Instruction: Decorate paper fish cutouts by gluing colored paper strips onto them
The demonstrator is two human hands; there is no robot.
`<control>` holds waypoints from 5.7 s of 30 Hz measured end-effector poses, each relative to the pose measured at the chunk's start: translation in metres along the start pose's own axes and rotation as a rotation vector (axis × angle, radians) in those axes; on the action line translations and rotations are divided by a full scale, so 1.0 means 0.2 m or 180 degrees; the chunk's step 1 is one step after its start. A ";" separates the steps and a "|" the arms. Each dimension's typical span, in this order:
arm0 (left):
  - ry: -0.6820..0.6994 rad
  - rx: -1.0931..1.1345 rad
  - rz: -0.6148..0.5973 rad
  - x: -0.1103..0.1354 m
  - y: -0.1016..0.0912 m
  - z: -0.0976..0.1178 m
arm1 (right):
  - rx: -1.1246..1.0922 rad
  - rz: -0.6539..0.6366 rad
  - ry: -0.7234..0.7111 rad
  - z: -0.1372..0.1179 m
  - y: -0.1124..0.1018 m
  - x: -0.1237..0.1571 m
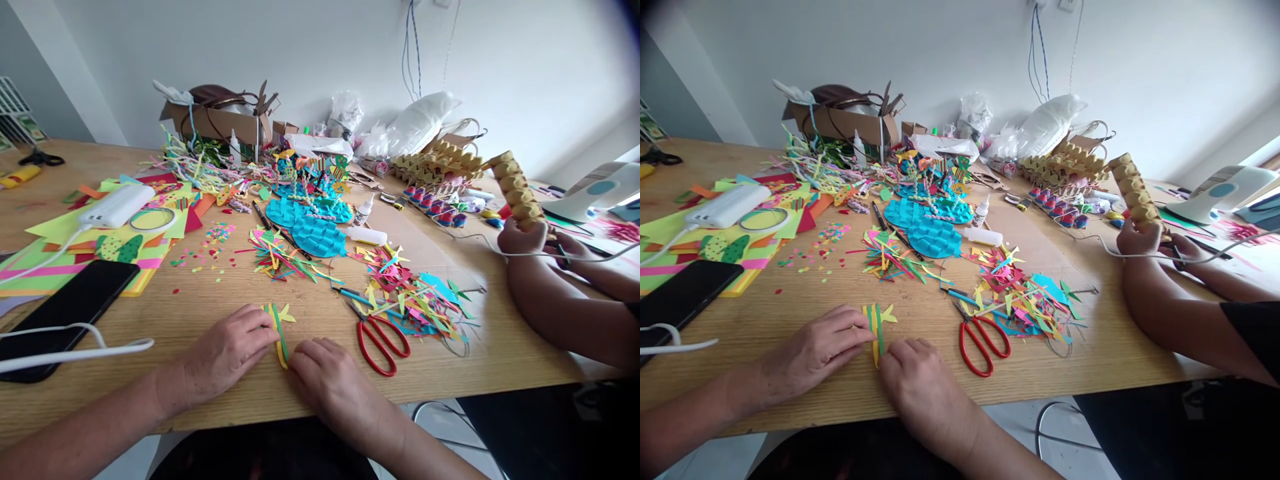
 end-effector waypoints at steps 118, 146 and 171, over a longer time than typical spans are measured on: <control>-0.1005 0.0450 -0.0555 -0.21 0.17 -0.29 | 0.0310 0.0615 0.0094 0.10 0.05 -0.10; -0.0817 0.0276 -0.0480 -0.21 0.18 -0.28 | 0.0269 0.0630 0.0113 0.11 0.07 -0.09; -0.0886 0.0023 -0.0649 -0.24 0.13 -0.27 | -0.0766 0.0475 0.0429 0.07 0.02 -0.06</control>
Point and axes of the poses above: each hand's wrist, its own x-axis away from the middle knuckle, its own y-axis out of the palm, z = x × y, the point moved 4 cm from there along -x, towards the middle knuckle, and after that the axes turned 13 degrees about -x, right-handed, at the moved point
